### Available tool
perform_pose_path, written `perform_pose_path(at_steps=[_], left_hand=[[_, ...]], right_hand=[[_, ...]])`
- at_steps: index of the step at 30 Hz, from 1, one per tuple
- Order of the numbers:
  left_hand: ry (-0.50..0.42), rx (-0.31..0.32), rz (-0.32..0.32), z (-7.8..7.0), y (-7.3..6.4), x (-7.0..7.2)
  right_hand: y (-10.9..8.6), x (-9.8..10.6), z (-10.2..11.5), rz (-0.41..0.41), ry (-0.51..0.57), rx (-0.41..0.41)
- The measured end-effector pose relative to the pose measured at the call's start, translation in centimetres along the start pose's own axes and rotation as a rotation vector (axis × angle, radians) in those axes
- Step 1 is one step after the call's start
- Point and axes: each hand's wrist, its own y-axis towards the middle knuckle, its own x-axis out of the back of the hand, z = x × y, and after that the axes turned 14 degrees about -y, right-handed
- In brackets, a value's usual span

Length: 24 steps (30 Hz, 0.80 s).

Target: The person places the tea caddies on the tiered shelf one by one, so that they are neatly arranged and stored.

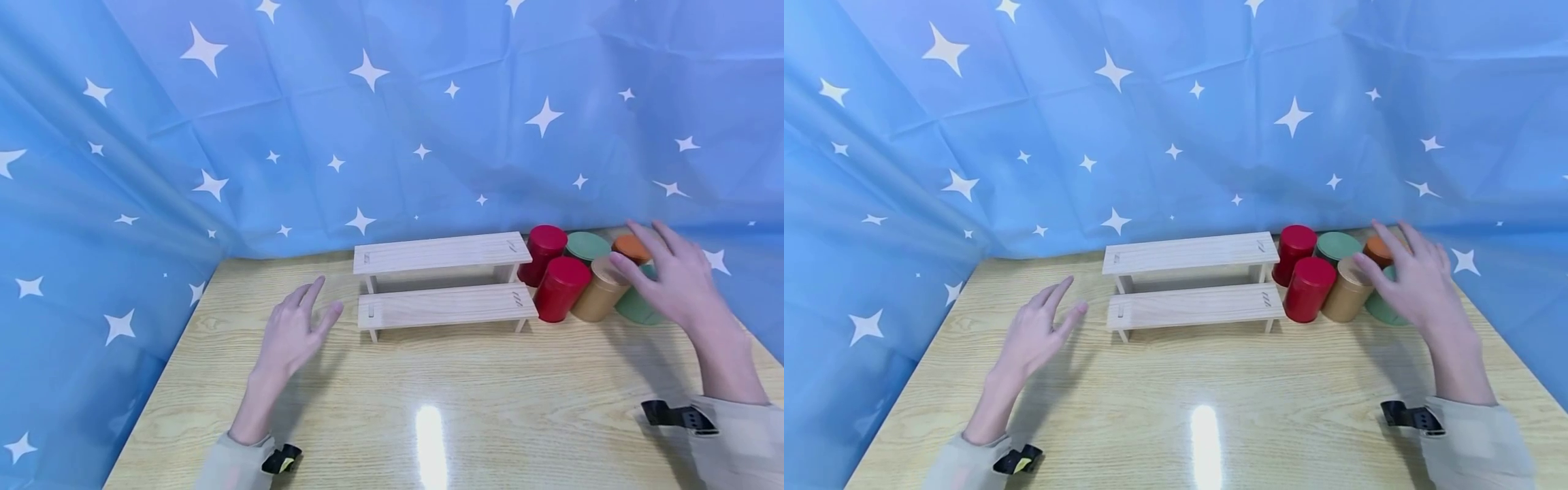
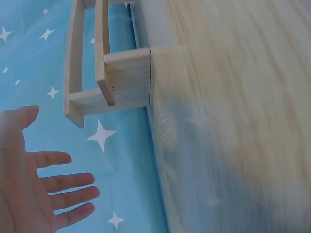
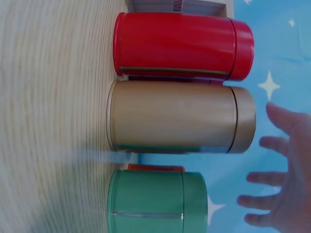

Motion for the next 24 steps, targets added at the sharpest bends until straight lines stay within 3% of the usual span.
perform_pose_path(at_steps=[8, 15, 24], left_hand=[[-0.117, 0.05, 0.047, -0.7, 0.1, -1.2], [-0.212, 0.095, 0.082, -0.9, 0.4, -2.3], [-0.275, 0.147, 0.118, -1.0, 1.0, -3.4]], right_hand=[[-0.1, 0.3, -0.7, 0.071, 0.044, -0.085], [-0.3, 0.2, -1.5, 0.062, 0.052, -0.113], [-0.7, 0.4, -2.6, 0.113, 0.026, -0.164]])
